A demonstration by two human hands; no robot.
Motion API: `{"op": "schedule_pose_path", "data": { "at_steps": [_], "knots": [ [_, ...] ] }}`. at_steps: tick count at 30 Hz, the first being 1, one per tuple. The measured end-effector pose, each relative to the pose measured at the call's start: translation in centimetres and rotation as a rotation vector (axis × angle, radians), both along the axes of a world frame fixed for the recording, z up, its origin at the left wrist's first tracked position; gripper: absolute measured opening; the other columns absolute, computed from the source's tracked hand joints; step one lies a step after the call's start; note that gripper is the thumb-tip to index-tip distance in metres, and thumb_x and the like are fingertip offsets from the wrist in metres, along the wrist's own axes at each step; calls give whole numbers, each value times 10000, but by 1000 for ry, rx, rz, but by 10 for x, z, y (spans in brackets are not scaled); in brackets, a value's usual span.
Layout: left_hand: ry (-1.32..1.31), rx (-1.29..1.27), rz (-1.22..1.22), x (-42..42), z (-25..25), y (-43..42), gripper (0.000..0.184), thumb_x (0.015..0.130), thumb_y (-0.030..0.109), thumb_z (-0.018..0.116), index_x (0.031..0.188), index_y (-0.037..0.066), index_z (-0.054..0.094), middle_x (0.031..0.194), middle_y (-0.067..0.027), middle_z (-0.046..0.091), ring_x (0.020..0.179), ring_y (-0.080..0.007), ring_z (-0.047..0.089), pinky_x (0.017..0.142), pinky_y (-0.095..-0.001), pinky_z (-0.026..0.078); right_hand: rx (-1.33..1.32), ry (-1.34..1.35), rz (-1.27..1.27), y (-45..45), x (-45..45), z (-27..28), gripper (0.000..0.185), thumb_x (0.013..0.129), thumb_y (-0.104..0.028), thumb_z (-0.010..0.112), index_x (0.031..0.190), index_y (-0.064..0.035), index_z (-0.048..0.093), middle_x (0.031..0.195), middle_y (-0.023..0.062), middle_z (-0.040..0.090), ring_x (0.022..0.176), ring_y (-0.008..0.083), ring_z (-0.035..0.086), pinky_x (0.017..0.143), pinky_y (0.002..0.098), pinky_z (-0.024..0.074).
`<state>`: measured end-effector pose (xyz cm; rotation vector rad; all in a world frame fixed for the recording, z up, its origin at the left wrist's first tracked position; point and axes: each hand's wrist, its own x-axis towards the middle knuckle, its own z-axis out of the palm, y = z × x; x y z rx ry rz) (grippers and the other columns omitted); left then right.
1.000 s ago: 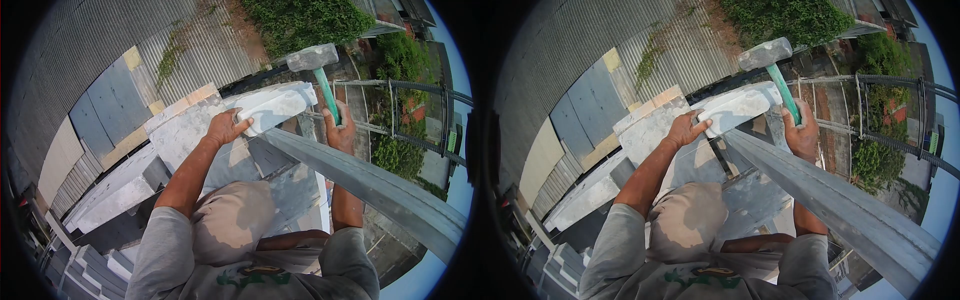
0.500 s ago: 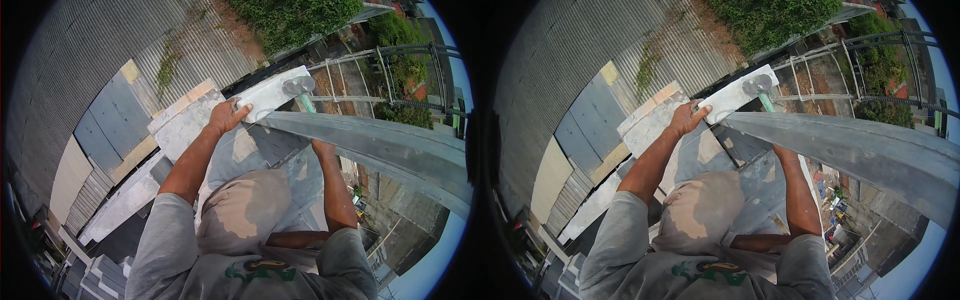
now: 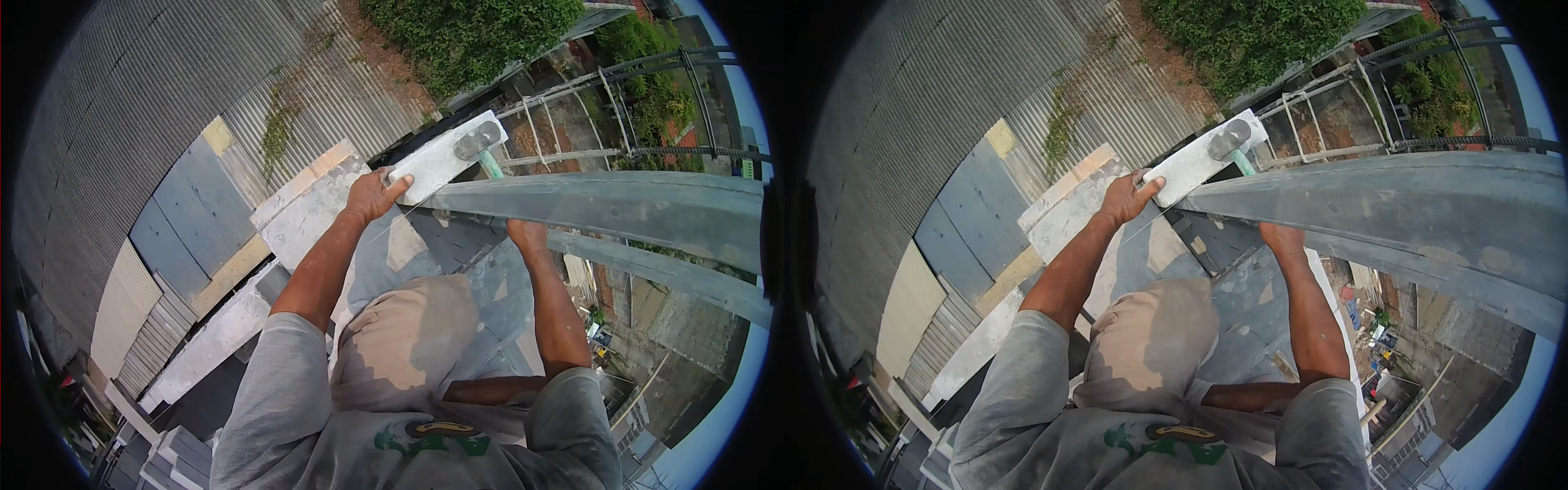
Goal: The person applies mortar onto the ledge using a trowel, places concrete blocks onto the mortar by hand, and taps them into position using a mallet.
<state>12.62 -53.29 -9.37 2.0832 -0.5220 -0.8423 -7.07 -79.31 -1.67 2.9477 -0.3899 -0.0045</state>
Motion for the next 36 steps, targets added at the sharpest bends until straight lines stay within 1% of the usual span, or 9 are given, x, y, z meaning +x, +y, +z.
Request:
{"op": "schedule_pose_path", "data": {
  "at_steps": [6, 9, 12, 15, 22, 24, 28, 32, 36],
  "knots": [
    [-22, 50, -9, 0, 2, 1, 948, 749, 736, 460, 1260, -58, 524, 946, -267, 658, 950, -368, 633, 843, -394, 473, 11, -191, 43, 11, 5, 7, 312, 778, -154, 548, 1035, 0, 638, 1042, 242, 617, 960, 441, 575, 869, 514, 447],
    [-36, 40, -27, -3, 8, 2, 941, 755, 736, 453, 1267, -50, 523, 955, -265, 658, 953, -372, 631, 852, -396, 467, 83, 22, -16, 8, 7, 9, 279, 775, -157, 554, 987, -5, 654, 1001, 228, 632, 898, 441, 595, 793, 504, 486],
    [-55, 57, -24, -1, 5, 2, 928, 763, 730, 451, 1259, -50, 531, 979, -270, 654, 979, -372, 624, 866, -389, 462, 149, -302, 6, 10, 6, 5, 238, 768, -151, 554, 934, -25, 668, 925, 224, 646, 810, 432, 614, 734, 495, 506],
    [-80, 73, -19, -1, 0, 1, 920, 765, 725, 453, 1248, -54, 537, 1001, -273, 649, 994, -374, 620, 874, -383, 459, 70, -323, 20, 15, 6, 9, 237, 776, -174, 562, 942, -45, 670, 887, 236, 648, 818, 423, 618, 764, 497, 502],
    [-66, 0, 0, -3, 6, 1, 849, 766, 712, 469, 1203, -7, 584, 1014, -260, 651, 1009, -380, 611, 883, -398, 453, 351, -44, -491, 18, 20, 35, 372, 832, -332, 591, 1075, -58, 652, 955, 263, 645, 950, 416, 607, 818, 482, 486],
    [-8, 33, -34, 1, 8, 2, 823, 769, 706, 468, 1181, 6, 599, 1018, -258, 650, 1014, -380, 608, 886, -399, 451, 375, -81, -591, 37, 20, 82, 425, 844, -388, 595, 1115, -63, 640, 974, 272, 640, 966, 415, 605, 841, 467, 481],
    [-9, 38, -27, 1, 9, 2, 888, 766, 699, 475, 1208, -66, 556, 1127, -305, 594, 1117, -395, 556, 951, -387, 415, 399, -205, -523, 10, -21, 96, 516, 843, -496, 599, 1136, -73, 632, 959, 278, 639, 956, 404, 610, 829, 467, 473],
    [41, 5, -60, 14, -19, 1, 1015, 745, 720, 500, 1248, -161, 469, 1237, -347, 516, 1223, -400, 483, 1007, -363, 371, 508, 129, -668, 22, -65, 153, 420, 859, -458, 594, 1090, -113, 657, 942, 252, 647, 939, 386, 615, 796, 459, 465],
    [122, -85, -81, 27, -44, 6, 963, 767, 674, 545, 1248, -157, 474, 1233, -305, 542, 1211, -350, 497, 1009, -351, 364, 707, 184, -888, 29, -146, 129, 378, 864, -421, 585, 1046, -99, 661, 916, 235, 652, 953, 375, 609, 824, 447, 453]
  ]
}}
